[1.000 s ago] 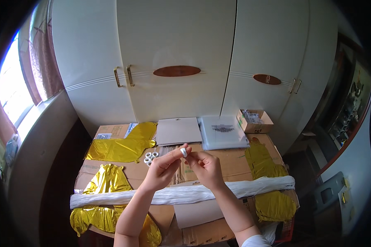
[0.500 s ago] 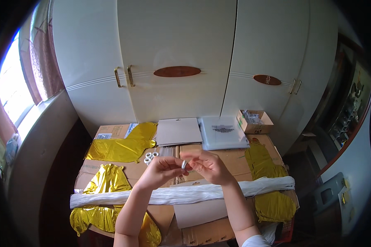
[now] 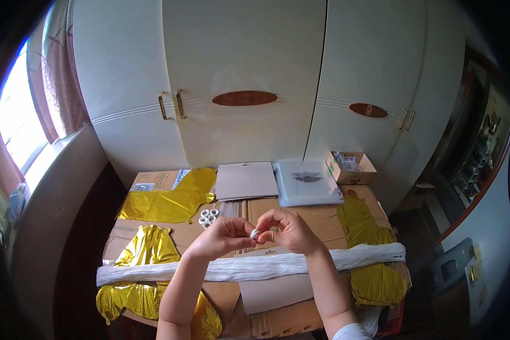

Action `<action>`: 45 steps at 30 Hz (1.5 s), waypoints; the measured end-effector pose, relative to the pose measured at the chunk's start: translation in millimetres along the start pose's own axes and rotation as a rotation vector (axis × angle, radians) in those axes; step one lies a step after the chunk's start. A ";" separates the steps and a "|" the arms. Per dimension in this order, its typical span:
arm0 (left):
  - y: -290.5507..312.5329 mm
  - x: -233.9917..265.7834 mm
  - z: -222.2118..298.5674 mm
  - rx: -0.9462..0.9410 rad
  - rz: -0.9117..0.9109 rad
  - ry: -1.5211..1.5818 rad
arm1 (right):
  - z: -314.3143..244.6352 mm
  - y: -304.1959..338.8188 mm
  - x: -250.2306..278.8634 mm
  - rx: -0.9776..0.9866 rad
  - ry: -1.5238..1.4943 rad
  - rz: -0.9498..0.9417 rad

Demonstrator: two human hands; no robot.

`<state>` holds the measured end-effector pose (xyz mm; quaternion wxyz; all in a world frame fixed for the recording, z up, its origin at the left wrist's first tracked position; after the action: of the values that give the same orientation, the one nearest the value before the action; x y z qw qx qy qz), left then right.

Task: Manually folding and assembling gold foil and white paper materials at a packaging station.

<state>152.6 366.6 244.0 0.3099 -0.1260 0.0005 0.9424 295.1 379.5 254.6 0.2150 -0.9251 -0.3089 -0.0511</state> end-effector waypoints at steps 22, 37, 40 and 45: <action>-0.9 13.8 14.5 -0.300 0.220 -0.239 | 3.3 -3.6 1.3 0.049 0.145 0.199; 9.2 19.1 31.5 -0.560 0.481 -0.458 | 7.4 -8.1 -9.1 0.087 0.271 0.412; 10.4 36.1 38.4 -0.478 0.572 -0.777 | 12.4 -8.6 -5.4 0.112 0.243 0.424; 29.6 121.2 14.6 -0.146 0.750 -1.207 | 10.6 -9.3 -0.2 0.108 0.253 0.411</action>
<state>37.7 414.7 227.0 -0.0983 0.4059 -0.1908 0.8884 289.0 390.6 248.4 0.3072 -0.9418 -0.0871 -0.1052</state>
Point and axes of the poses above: each hand's wrist, its own y-axis away from the middle knuckle, its own x-axis out of the back of the hand, z = x × y, the point moved 5 cm from there along -y, towards the middle knuckle, and after that the axes turned 10 degrees about y, right-handed, at the moved point
